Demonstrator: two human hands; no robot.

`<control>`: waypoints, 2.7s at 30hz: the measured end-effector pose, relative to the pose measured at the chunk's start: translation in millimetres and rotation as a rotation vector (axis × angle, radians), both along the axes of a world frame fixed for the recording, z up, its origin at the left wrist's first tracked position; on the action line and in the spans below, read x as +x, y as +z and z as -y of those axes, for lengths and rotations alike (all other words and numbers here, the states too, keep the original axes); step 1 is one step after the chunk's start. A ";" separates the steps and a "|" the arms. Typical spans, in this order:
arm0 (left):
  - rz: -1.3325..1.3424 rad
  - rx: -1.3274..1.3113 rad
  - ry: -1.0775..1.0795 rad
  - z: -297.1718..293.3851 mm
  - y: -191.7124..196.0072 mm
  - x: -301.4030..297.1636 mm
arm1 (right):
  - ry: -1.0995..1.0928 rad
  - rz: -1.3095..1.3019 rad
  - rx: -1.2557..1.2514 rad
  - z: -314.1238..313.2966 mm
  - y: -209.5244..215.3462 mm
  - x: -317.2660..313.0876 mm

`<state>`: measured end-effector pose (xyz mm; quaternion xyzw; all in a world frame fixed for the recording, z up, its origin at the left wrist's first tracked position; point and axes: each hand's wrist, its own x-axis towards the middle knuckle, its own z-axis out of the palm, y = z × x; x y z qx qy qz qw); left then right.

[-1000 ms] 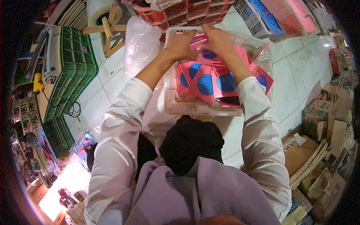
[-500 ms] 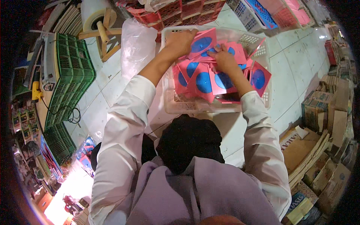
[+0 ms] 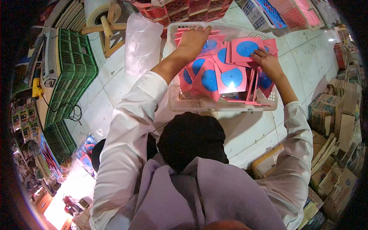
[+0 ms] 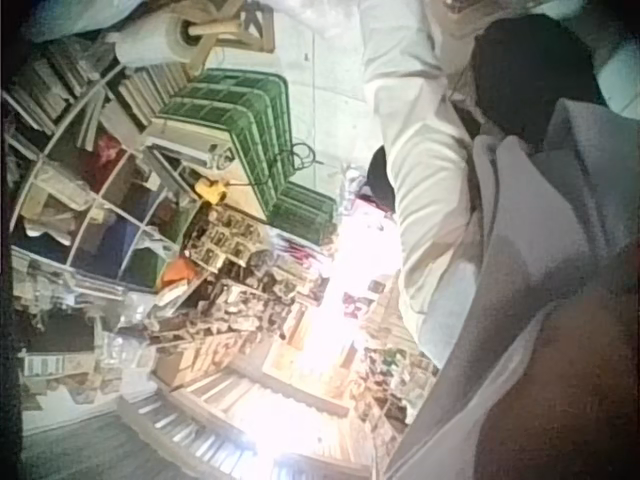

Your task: The person is sorting small pink and blue square items from one container to another.

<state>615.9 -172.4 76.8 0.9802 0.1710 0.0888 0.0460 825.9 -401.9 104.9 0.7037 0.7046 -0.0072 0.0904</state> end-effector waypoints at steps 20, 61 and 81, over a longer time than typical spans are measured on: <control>-0.032 -0.024 -0.055 -21.5 0.2 12.5 | 0.493 -0.018 0.213 -120.0 -183.9 -159.0; -0.119 0.186 -0.046 -4.8 -51.1 -56.6 | -0.782 -0.936 0.838 2.8 -44.0 -33.2; -0.175 0.145 -0.138 -12.9 -46.8 -53.0 | -1.078 -0.797 -0.126 -62.6 -134.5 -214.6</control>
